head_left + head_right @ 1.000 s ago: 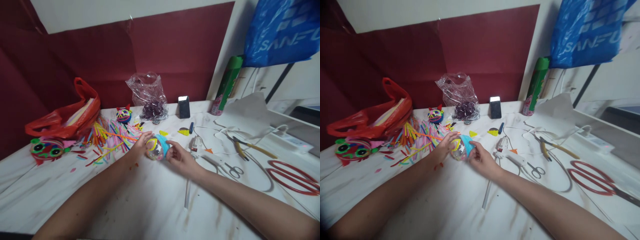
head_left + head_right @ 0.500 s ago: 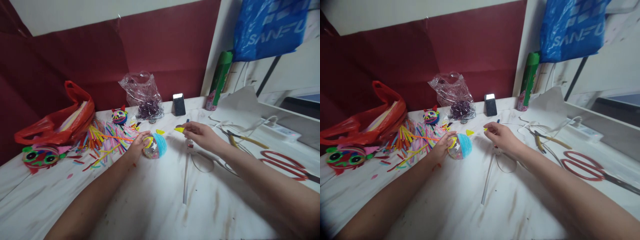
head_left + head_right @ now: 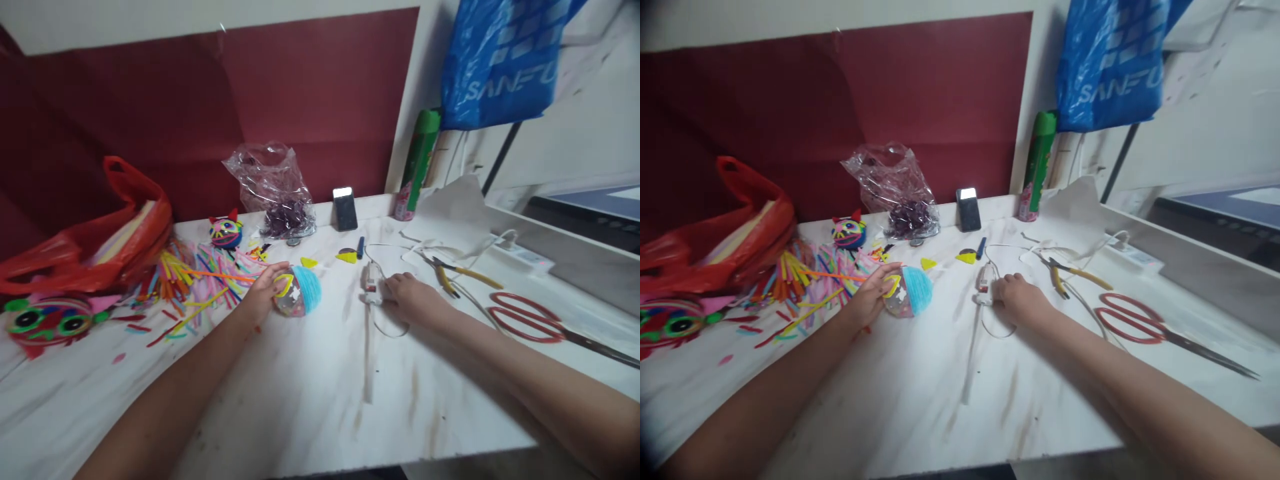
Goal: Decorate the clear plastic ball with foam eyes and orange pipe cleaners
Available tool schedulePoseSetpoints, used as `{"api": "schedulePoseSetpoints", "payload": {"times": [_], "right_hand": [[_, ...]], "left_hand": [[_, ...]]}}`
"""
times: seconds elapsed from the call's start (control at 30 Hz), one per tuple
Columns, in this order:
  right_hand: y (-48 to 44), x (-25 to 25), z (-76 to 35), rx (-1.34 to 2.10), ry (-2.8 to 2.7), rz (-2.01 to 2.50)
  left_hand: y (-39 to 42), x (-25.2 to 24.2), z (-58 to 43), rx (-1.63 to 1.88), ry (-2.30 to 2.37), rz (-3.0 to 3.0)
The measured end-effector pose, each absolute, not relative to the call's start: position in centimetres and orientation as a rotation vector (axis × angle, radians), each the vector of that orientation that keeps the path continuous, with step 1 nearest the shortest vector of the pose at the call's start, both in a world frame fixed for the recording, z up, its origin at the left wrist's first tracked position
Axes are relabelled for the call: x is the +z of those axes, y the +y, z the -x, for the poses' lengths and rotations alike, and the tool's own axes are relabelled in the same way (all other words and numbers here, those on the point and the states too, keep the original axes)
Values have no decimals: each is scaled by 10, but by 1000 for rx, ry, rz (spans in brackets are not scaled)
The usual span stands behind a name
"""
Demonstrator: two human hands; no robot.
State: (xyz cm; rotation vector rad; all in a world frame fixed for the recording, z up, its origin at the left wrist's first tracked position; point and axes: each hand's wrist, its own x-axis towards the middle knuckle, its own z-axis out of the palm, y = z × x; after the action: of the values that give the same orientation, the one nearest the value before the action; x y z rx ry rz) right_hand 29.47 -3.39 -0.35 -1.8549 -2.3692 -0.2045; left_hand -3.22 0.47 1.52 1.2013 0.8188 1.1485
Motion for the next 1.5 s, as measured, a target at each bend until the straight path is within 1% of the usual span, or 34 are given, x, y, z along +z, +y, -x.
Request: {"api": "schedulePoseSetpoints", "payload": {"times": [0.1,0.17,0.23,0.37,0.43,0.67,0.93,1.5], "right_hand": [[-34,-8,-298,-242,-2247,1740],[-37,-1,-299,-136,-2116,1611],[-44,12,-292,131,-1957,1485],[-62,42,-258,909,-1747,1266],[-69,49,-240,1039,-1756,1228],[-79,44,-225,897,-1917,1408],[-79,45,-225,682,-2036,1341],[-85,55,-228,597,-2170,1236]], "left_hand": [[5,12,35,1157,816,-1216],[7,10,36,1159,819,-1244],[8,9,37,1154,819,-1266],[9,7,38,1150,809,-1259],[9,7,38,1157,800,-1250],[7,5,37,1157,756,-1218],[8,4,34,1138,769,-1208],[6,4,32,1133,771,-1246]]}}
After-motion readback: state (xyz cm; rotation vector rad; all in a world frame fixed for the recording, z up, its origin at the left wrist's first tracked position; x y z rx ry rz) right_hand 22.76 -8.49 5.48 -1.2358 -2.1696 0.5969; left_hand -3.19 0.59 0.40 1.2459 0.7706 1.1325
